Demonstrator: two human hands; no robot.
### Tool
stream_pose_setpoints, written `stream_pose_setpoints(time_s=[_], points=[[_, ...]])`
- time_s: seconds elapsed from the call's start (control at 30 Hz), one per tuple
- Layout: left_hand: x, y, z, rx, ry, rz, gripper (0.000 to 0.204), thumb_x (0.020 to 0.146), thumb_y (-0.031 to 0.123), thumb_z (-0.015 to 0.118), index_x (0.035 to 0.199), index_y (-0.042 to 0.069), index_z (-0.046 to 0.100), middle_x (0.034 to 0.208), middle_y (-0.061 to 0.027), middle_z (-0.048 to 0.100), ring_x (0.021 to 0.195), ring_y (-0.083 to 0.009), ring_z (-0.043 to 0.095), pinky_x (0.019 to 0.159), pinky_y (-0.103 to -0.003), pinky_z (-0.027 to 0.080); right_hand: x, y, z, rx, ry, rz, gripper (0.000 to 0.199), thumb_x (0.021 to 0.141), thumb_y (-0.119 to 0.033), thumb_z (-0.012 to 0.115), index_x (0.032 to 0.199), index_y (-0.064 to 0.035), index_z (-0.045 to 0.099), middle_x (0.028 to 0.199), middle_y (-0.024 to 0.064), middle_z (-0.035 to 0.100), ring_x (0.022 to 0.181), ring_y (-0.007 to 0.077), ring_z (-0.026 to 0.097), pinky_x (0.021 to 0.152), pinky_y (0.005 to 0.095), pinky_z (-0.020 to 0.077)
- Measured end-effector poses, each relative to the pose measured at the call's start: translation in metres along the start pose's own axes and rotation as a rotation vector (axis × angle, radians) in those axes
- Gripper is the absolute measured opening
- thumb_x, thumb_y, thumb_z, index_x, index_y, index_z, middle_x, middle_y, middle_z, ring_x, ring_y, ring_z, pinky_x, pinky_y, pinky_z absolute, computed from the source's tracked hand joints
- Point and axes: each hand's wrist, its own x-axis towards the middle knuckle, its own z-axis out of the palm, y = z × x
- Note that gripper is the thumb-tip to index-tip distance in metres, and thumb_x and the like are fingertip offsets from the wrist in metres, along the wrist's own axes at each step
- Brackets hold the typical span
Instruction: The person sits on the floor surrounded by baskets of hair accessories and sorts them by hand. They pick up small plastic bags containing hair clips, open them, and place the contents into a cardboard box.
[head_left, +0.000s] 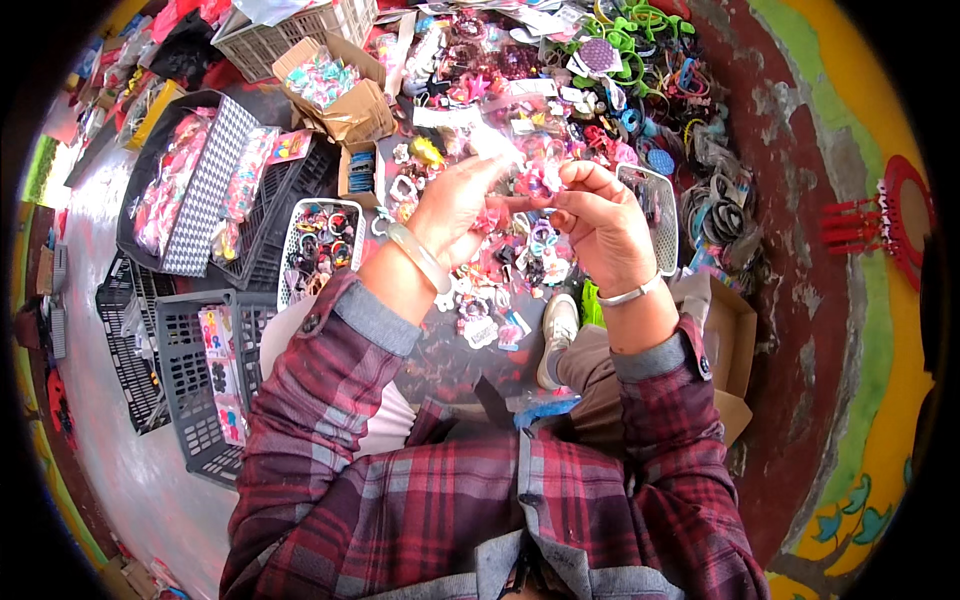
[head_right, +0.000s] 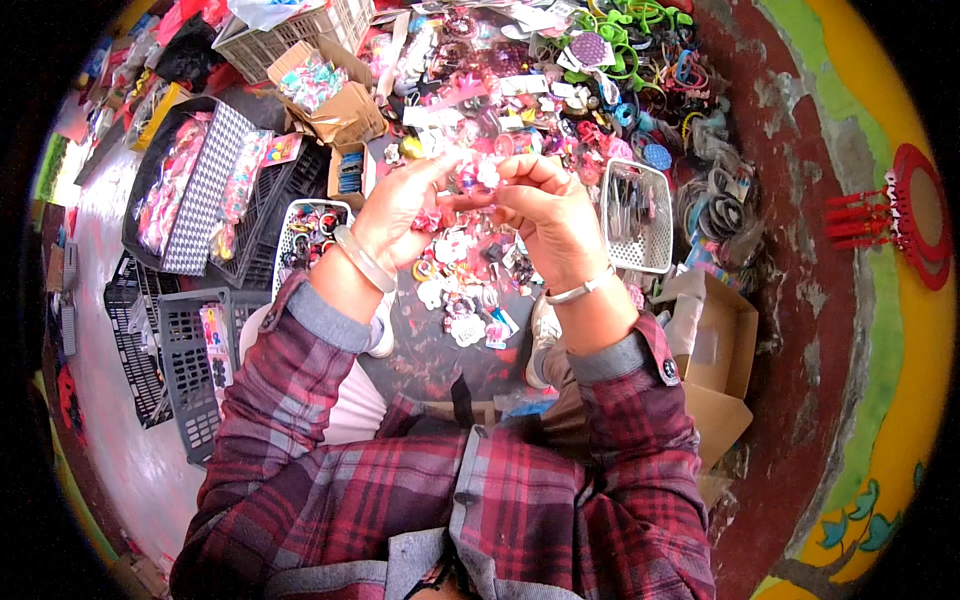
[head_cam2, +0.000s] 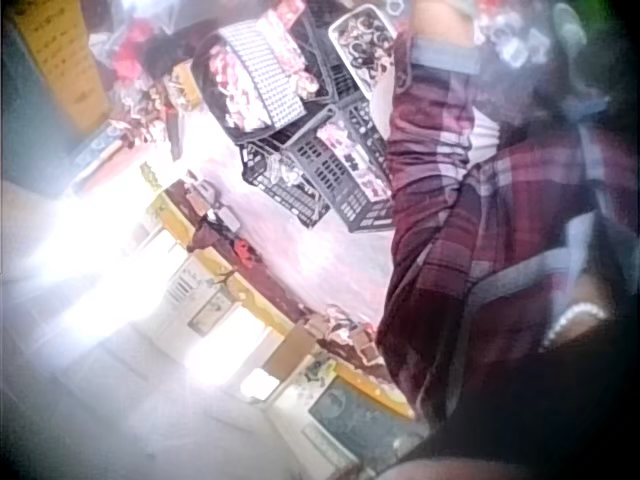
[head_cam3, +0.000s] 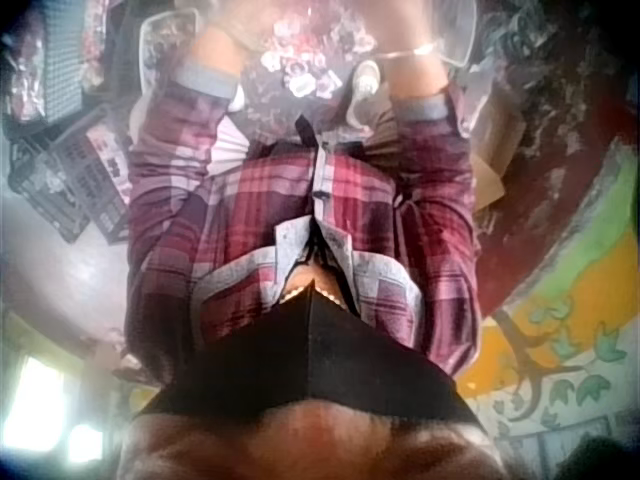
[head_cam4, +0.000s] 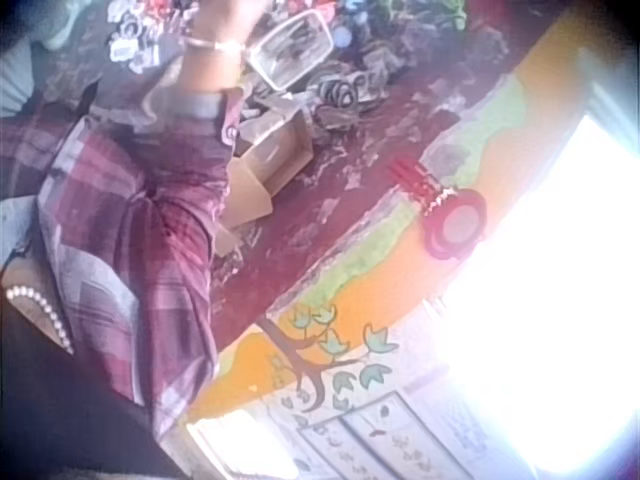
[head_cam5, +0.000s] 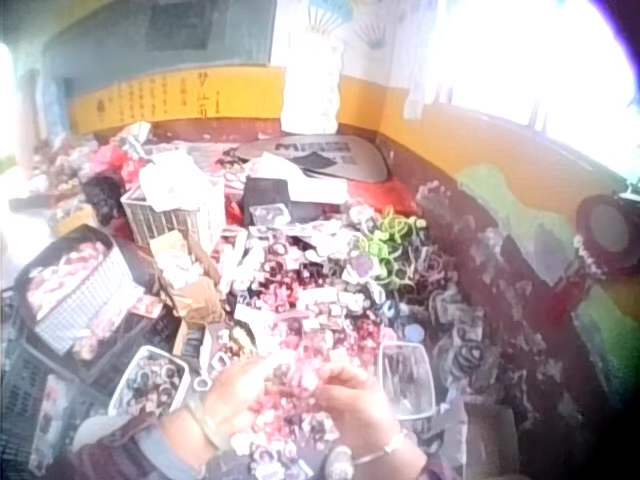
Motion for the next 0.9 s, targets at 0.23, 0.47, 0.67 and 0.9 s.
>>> stream_pose_setpoints(time_s=[0.23, 0.47, 0.67, 0.9], points=[[0.0, -0.003, 0.003, 0.152, -0.029, 0.056, 0.025, 0.088, 0.006, 0.049, 0.11, -0.004, 0.052, 0.099, -0.0125, 0.06, 0.088, -0.0254, 0.063, 0.075, -0.031, 0.05, -0.005, -0.009, -0.001, 0.061, -0.043, -0.028, 0.006, 0.08, -0.006, 0.063, 0.083, -0.0033, 0.058, 0.073, 0.0004, 0.059, 0.062, 0.0103, 0.058, 0.058, 0.0218, 0.0481], [0.004, -0.012, -0.002, 0.55, -0.008, 0.092, 0.034, 0.088, 0.005, 0.048, 0.12, -0.006, 0.046, 0.106, -0.0139, 0.06, 0.087, -0.023, 0.063, 0.07, -0.028, 0.051, -0.012, -0.036, -0.002, -0.424, 0.03, -0.43, 0.026, 0.081, 0.002, 0.059, 0.107, 0.0037, 0.057, 0.095, 0.0048, 0.06, 0.08, 0.009, 0.057, 0.07, 0.0225, 0.0492], [0.006, -0.024, -0.004, 0.61, -0.067, 0.136, 0.033, 0.086, 0.013, 0.054, 0.114, -0.005, 0.052, 0.096, -0.0125, 0.063, 0.078, -0.0167, 0.063, 0.069, -0.027, 0.051, -0.008, -0.037, -0.011, -0.76, 0.089, -0.632, 0.018, 0.077, 0.005, 0.061, 0.094, -0.0005, 0.062, 0.085, 0.0015, 0.058, 0.075, 0.0065, 0.054, 0.067, 0.0195, 0.0446], [0.007, -0.032, -0.01, 0.924, -0.095, 0.331, 0.031, 0.082, 0.018, 0.053, 0.108, 0.001, 0.059, 0.094, -0.016, 0.064, 0.087, -0.0221, 0.063, 0.077, -0.031, 0.048, -0.011, -0.035, -0.002, -1.233, 0.076, -0.77, 0.018, 0.075, 0.006, 0.056, 0.09, -0.0026, 0.06, 0.083, 0.0095, 0.059, 0.067, 0.0198, 0.058, 0.061, 0.0266, 0.0463]])
